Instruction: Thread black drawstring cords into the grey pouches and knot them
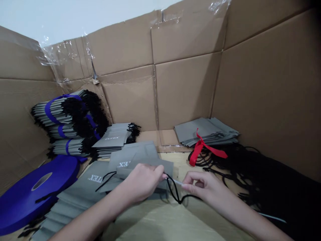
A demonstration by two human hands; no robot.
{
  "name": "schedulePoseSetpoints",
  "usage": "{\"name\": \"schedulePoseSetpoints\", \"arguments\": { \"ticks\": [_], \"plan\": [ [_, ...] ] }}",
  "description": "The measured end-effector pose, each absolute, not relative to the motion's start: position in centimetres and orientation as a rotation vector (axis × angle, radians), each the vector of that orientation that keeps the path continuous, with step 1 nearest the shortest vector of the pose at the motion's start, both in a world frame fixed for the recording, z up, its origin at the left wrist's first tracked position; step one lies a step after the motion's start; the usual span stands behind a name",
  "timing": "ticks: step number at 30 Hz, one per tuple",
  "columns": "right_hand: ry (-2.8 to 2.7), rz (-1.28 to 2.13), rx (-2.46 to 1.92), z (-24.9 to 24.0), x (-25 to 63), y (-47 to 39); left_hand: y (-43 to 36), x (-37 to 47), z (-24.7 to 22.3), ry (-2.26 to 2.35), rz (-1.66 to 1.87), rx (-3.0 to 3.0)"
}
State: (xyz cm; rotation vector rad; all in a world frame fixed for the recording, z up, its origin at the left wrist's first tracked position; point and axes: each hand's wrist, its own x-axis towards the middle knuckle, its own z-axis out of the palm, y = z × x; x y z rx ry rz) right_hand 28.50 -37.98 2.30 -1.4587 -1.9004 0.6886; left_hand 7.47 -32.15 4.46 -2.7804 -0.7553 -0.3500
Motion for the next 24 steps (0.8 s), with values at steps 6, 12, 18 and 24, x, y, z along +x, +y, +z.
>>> {"name": "schedulePoseSetpoints", "arguments": {
  "ticks": [6,12,18,24],
  "plan": [
    [-1.782,0.860,-1.429,1.6,28.5,-37.6,-32.3,6.7,4.9,-0.833,-0.450,-2.979],
    [-1.928,0.504,-1.425,2.6,28.2,-38.4,-32.0,6.2,5.2,-0.835,-0.609,-3.139],
    [-2.020,0.388,-1.423,2.9,28.3,-38.8,-31.9,6.2,5.9,-0.826,-0.564,-3.096],
    [-2.158,0.301,-1.344,2.8,28.3,-39.2,-32.9,6.9,5.6,-0.778,-0.512,-2.983]
  ]
}}
